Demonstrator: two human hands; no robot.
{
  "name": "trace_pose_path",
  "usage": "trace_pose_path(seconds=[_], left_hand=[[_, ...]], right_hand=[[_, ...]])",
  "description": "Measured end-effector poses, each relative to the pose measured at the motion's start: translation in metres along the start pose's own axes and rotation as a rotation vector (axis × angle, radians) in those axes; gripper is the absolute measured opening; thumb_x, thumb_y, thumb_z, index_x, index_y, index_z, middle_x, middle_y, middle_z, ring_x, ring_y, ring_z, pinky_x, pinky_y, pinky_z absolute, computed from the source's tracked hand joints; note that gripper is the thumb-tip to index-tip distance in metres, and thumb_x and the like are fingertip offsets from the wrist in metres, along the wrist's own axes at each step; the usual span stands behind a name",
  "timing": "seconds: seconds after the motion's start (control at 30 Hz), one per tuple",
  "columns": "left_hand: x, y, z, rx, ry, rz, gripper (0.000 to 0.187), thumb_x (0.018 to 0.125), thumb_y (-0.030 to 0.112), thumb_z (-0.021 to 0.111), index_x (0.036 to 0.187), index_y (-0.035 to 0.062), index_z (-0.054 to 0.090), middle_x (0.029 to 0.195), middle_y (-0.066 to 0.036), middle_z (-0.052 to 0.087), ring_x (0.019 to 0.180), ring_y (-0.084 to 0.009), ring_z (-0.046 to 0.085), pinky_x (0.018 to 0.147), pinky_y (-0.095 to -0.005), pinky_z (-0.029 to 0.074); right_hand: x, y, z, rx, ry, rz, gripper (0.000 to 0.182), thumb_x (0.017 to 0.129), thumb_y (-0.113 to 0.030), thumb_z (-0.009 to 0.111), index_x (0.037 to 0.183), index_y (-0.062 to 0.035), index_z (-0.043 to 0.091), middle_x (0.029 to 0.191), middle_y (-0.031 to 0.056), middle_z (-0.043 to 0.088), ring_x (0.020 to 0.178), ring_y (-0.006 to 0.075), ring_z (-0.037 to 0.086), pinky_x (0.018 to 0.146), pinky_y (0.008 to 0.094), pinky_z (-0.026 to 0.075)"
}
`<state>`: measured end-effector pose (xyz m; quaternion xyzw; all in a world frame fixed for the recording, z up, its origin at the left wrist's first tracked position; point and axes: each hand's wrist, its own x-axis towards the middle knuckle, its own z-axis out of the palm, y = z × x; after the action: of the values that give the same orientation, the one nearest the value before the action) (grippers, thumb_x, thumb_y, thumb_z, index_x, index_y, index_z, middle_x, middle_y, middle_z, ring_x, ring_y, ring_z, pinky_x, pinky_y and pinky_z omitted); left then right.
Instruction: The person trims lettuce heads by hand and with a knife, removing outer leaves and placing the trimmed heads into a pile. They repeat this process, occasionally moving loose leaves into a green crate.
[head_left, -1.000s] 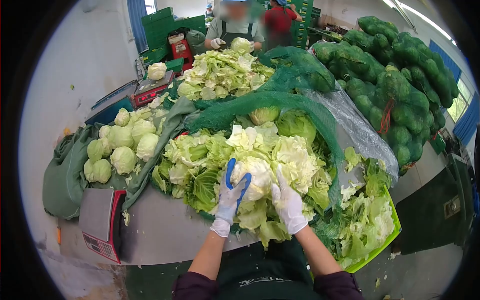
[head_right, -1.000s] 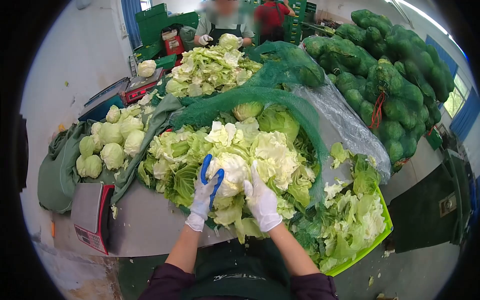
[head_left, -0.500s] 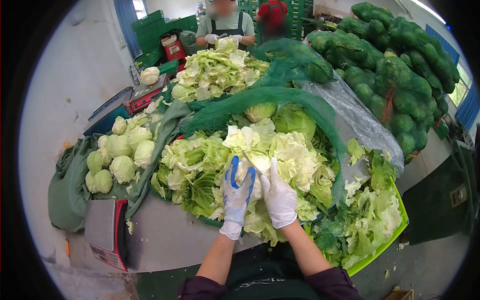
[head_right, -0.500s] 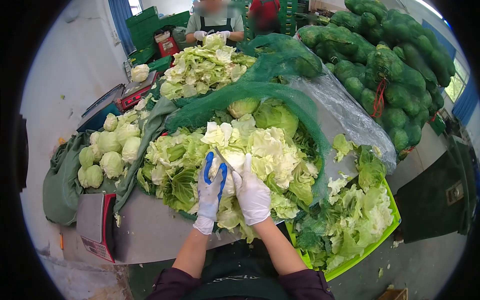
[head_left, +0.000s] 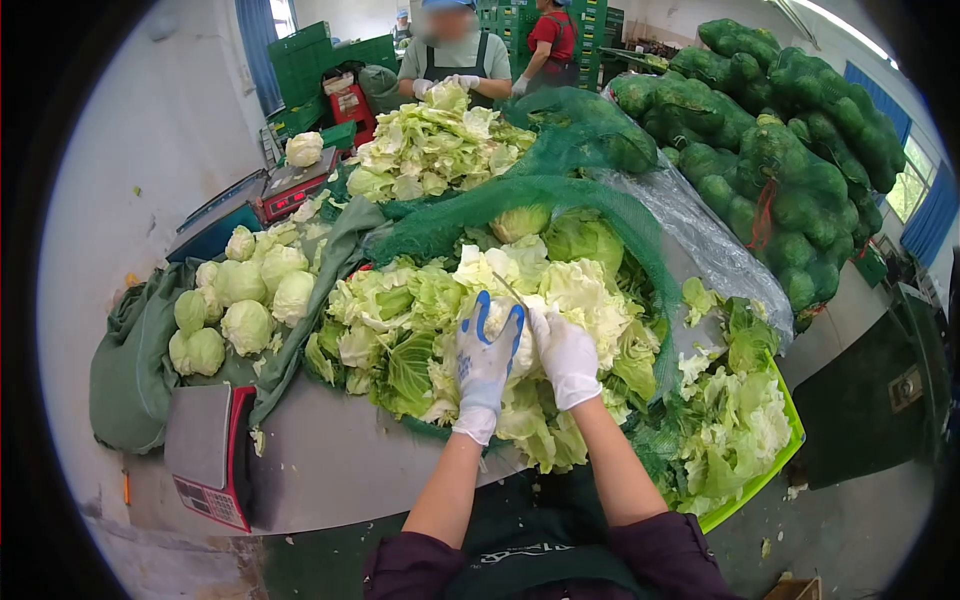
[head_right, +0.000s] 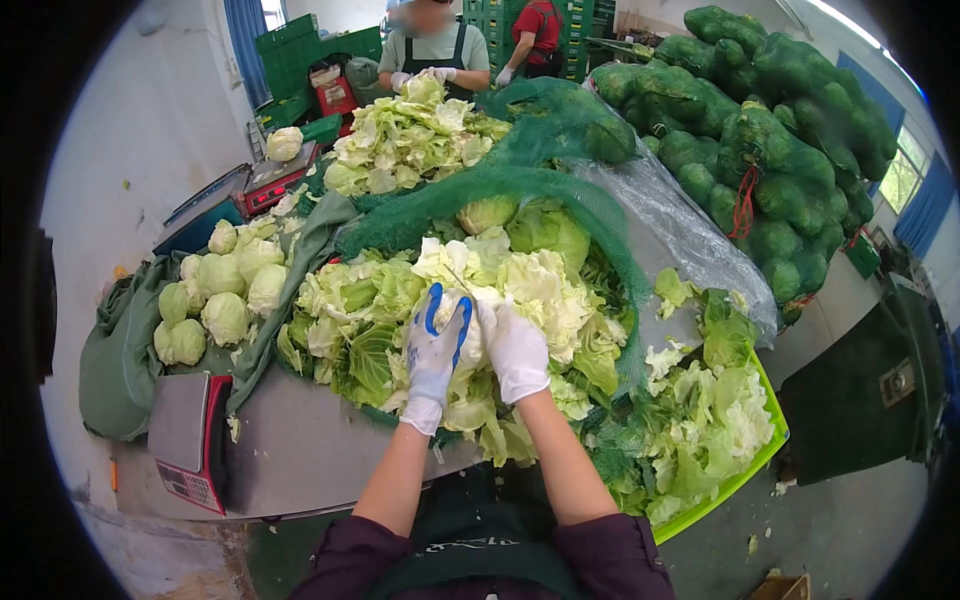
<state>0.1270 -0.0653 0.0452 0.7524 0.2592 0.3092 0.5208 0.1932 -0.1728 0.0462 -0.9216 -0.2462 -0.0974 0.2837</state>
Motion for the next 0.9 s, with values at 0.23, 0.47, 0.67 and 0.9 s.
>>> trace_pose_path(seconds=[0.23,0.47,0.67,0.9], left_hand=[[-0.024,-0.005,-0.011,-0.013,-0.018,0.144,0.069,0.077,0.041,0.071,0.135,0.0124,0.047,0.131,-0.024,0.044,0.121,-0.0371,0.044,0.099,-0.0401,0.038],[-0.035,0.017,-0.039,0.689,-0.102,0.424,0.084,0.066,0.038,0.079,0.138,0.0154,0.043,0.142,-0.03,0.025,0.132,-0.0403,0.029,0.107,-0.0447,0.03],[-0.014,-0.042,-0.072,0.155,-0.076,0.41,0.082,0.064,0.018,0.083,0.137,0.0124,0.045,0.138,-0.02,0.035,0.121,-0.0314,0.046,0.099,-0.0402,0.043],[-0.002,-0.05,-0.101,-0.945,-0.128,0.045,0.062,0.09,0.018,0.054,0.145,0.0081,0.027,0.141,-0.009,0.037,0.127,-0.0214,0.043,0.103,-0.0347,0.039]], right_hand=[[0.069,0.048,-0.021,-0.033,-0.028,0.15,0.052,0.094,-0.049,0.042,0.093,-0.0038,0.068,0.089,0.0228,0.066,0.087,0.0375,0.064,0.078,0.0432,0.05],[0.034,-0.016,-0.009,0.168,-0.023,0.004,0.032,0.085,-0.035,0.056,0.081,-0.0059,0.068,0.08,0.0218,0.065,0.078,0.0376,0.064,0.073,0.0446,0.051],[0.095,0.007,0.007,0.142,0.175,0.048,0.02,0.08,-0.023,0.059,0.08,-0.0097,0.072,0.078,0.0173,0.067,0.072,0.0354,0.066,0.069,0.0416,0.053],[0.102,-0.007,-0.056,0.001,0.304,0.057,0.065,0.079,-0.042,0.07,0.128,-0.0067,0.046,0.078,0.0174,0.065,0.07,0.0344,0.064,0.062,0.0432,0.05]])
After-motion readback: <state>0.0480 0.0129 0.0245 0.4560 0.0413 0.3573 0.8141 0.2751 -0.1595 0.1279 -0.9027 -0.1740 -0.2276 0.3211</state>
